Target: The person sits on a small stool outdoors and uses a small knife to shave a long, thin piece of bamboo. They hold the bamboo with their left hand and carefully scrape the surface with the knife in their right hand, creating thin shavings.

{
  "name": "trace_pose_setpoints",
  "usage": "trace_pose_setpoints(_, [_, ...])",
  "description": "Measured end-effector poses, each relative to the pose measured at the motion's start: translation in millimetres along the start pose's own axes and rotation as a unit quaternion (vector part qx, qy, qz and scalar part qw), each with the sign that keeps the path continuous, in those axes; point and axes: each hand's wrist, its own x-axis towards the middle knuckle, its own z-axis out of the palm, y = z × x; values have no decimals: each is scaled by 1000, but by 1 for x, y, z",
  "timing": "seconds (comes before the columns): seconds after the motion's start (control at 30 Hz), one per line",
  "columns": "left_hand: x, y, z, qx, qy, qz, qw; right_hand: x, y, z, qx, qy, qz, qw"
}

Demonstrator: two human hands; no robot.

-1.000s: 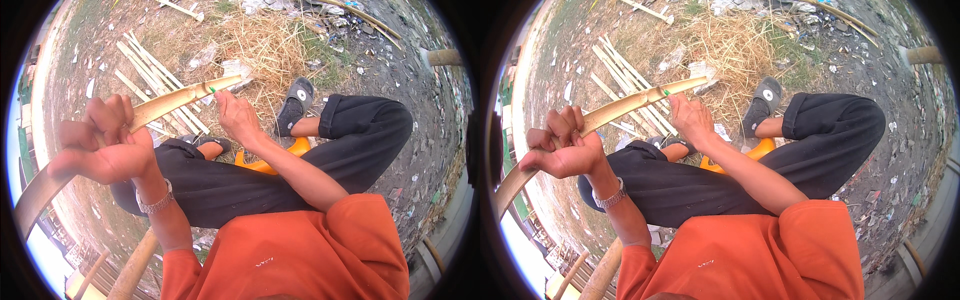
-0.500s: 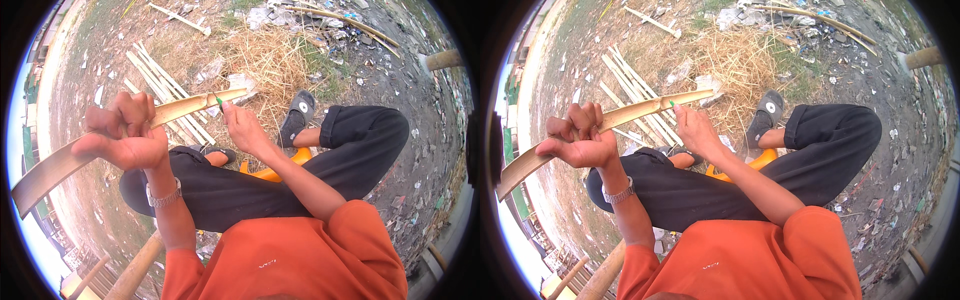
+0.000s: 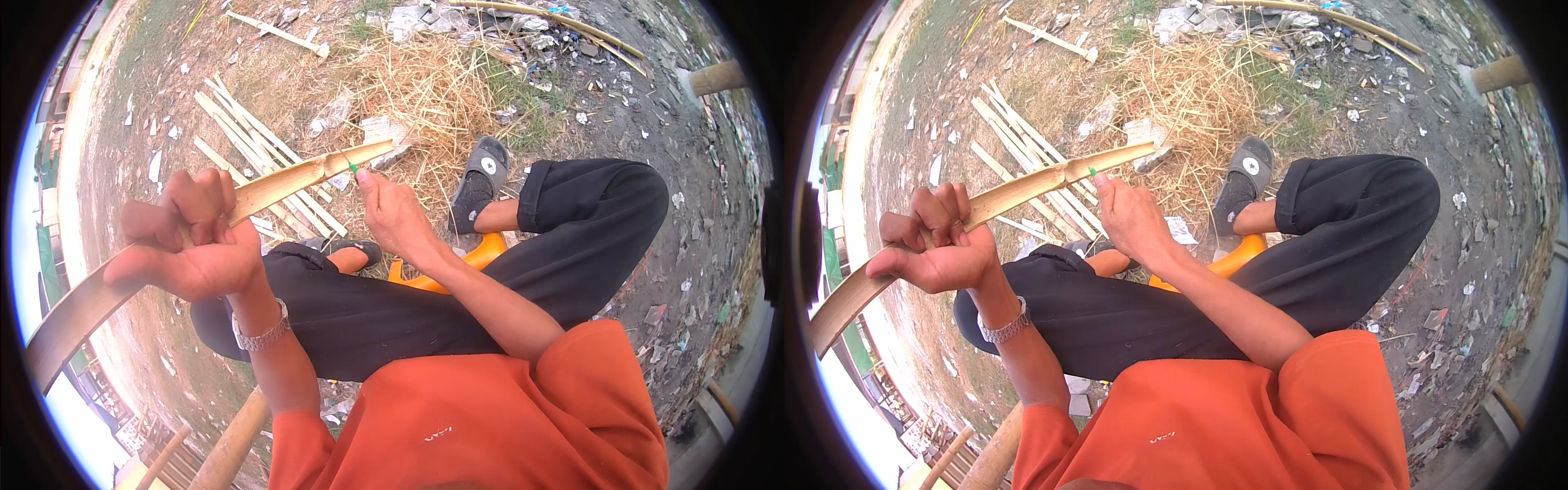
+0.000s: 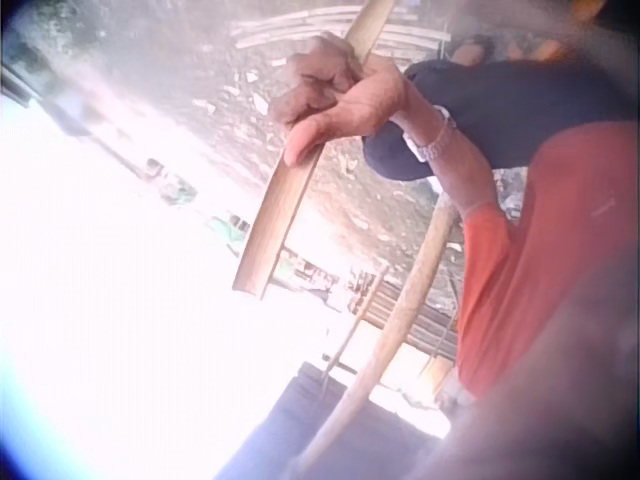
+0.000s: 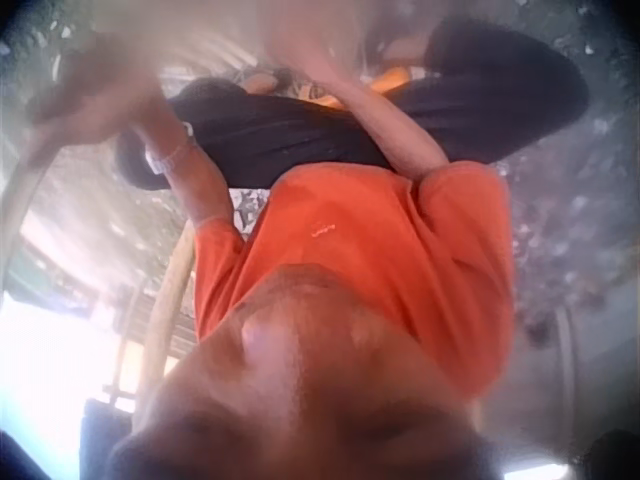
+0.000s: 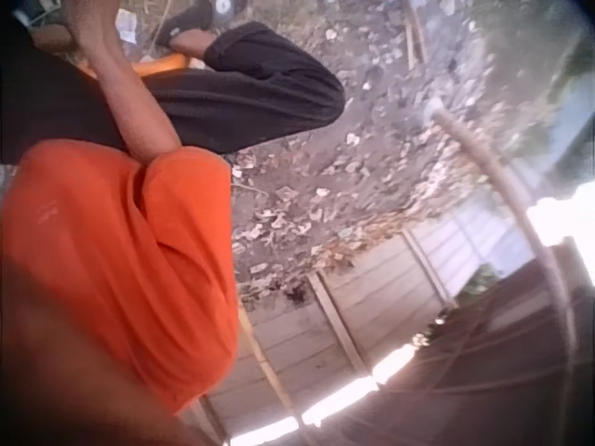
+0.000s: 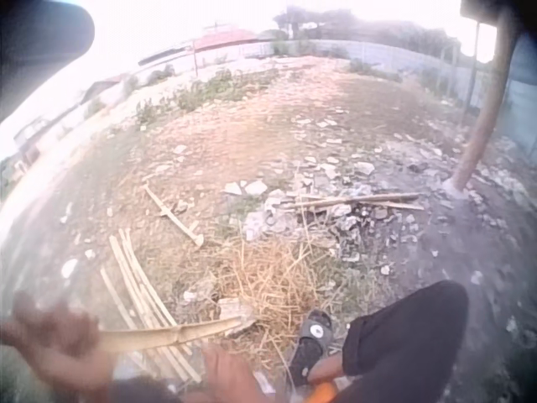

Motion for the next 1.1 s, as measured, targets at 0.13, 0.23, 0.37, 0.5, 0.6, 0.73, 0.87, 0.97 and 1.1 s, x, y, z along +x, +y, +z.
trace_pose_setpoints(0.13, [-1,1,4,2,-31,14,999,-5,16,18,-15,-14,26,999])
trace_pose_setpoints(0.23, [6,-4,-3,-98,-73,5,993,7,34,9,-57,0,48,997])
trace_pose_setpoints(0.37, [-8,4,9,-11,-6,-5,1000,-10,13,4,-23,-15,22,999])
trace_pose_setpoints(0.5, [-6,5,4,-26,-21,-4,999,9,45,16,-52,0,35,998])
trace_pose_setpoints(0.6, [-4,4,2,-45,-26,-4,999,7,41,10,-46,-18,26,998])
trace_pose_setpoints(0.73, [-2,-2,5,-46,-36,-5,998,24,63,27,-57,11,59,997])
trace_pose_setpoints(0.87, [-6,-2,-1,-40,-38,-3,999,19,53,14,-63,-27,56,996])
trace_pose_setpoints(0.97, [-5,0,2,-50,-55,4,997,28,83,25,-78,-7,78,994])
trace_pose_setpoints(1.1, [-7,-4,-6,-56,-73,12,996,26,82,18,-57,-11,48,997])
